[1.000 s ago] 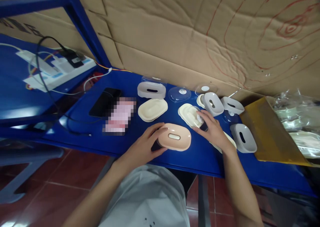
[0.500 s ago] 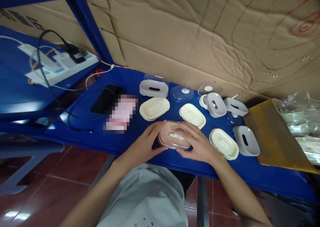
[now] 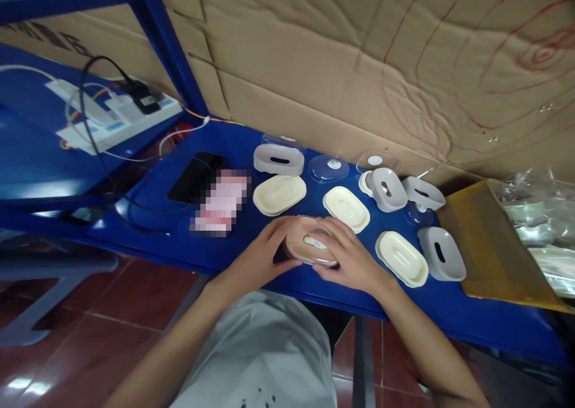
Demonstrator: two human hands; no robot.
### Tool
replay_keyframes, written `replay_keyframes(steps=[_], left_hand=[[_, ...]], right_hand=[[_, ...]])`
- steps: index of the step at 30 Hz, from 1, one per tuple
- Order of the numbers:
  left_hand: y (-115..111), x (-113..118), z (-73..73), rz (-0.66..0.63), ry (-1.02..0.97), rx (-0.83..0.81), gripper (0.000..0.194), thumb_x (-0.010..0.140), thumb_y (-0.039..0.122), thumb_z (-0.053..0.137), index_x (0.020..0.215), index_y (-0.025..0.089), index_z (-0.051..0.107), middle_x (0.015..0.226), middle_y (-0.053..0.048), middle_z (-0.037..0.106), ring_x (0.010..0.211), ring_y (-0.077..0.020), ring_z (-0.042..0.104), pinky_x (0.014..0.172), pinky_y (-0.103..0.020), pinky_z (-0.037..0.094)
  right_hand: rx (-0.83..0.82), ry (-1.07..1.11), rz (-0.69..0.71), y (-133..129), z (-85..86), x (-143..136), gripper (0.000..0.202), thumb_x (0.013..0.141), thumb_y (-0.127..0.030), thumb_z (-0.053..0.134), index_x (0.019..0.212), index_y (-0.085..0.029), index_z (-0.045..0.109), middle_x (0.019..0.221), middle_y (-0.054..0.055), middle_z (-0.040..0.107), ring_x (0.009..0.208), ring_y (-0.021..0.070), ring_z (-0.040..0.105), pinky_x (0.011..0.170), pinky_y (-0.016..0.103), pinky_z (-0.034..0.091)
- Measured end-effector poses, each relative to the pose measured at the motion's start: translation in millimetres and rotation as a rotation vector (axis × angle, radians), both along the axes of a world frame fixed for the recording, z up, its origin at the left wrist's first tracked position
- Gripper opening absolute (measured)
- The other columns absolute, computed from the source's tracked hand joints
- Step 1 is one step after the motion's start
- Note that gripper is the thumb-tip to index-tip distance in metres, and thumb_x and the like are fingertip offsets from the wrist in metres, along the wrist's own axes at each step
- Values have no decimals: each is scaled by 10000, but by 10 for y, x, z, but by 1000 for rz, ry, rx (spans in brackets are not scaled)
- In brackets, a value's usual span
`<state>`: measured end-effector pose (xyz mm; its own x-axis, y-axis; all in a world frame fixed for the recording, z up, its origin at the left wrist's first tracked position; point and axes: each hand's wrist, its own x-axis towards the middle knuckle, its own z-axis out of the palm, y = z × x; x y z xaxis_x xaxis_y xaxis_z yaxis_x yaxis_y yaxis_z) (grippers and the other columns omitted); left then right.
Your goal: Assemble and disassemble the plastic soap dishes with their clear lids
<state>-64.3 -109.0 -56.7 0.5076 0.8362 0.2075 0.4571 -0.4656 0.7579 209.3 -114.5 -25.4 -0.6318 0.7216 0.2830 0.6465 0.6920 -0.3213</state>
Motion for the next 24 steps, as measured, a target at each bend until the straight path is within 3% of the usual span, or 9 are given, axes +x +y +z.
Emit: replay_keyframes(steps=[4, 7, 9, 13, 17, 22, 24], left_hand=[[-45, -60, 60, 166, 28, 196, 695, 1051, 354, 677, 1652, 395, 329, 1703, -110, 359, 1581, -314, 422, 1273, -517, 448], [25, -75, 102, 353, 110, 310, 599, 1079, 312, 603, 1629, 344, 368, 1647, -136, 434, 1527, -338, 474, 1245, -570, 465], [120, -49, 99, 399, 201, 345, 542, 1067, 300, 602, 1582, 279, 434, 1602, -166, 488, 1473, -369, 516, 1206, -604, 488], [249, 17, 68, 392, 299, 359, 309, 1037, 248, 602, 1343, 217, 621, 1364, -156, 672, 1350, -380, 584, 1130, -600, 533], [129, -77, 126, 371, 349, 340, 117, 1025, 225, 583, 1097, 227, 675, 1131, -114, 730, 1147, -344, 648, 987, -533, 598], [-156, -297, 228, 151, 400, 287, 117, 1029, 232, 555, 1049, 250, 669, 1160, -78, 732, 1121, -301, 688, 916, -459, 628], [-205, -321, 233, 144, 403, 291, 169, 1048, 230, 517, 1094, 258, 677, 1247, -81, 724, 1165, -299, 693, 945, -460, 627]], right_hand=[[95, -70, -90, 37, -10, 54, 585, 1040, -424, 668, 1576, -267, 498, 1681, 151, 476, 1614, 369, 349, 1257, 614, 373], [222, -71, -233, 78, -40, 81, 487, 1058, -384, 648, 1521, -273, 543, 1558, 166, 590, 1490, 371, 509, 1180, 589, 412], [286, -28, -289, 99, -70, 85, 353, 1065, -334, 630, 1406, -247, 612, 1385, 160, 686, 1329, 342, 624, 1075, 523, 469], [305, 3, -336, 119, -98, 86, 207, 1064, -275, 591, 1251, -239, 671, 1249, 137, 719, 1205, 326, 654, 969, 475, 485], [297, 13, -371, 129, -74, 103, 201, 1068, -271, 583, 1246, -247, 671, 1219, 125, 719, 1197, 318, 649, 961, 467, 478], [302, -13, -432, 126, -75, 99, 227, 1075, -247, 565, 1280, -234, 662, 1236, 140, 705, 1172, 315, 644, 924, 456, 477], [322, -23, -459, 113, -95, 89, 274, 1063, -206, 558, 1316, -236, 658, 1256, 148, 698, 1159, 319, 639, 922, 459, 474]])
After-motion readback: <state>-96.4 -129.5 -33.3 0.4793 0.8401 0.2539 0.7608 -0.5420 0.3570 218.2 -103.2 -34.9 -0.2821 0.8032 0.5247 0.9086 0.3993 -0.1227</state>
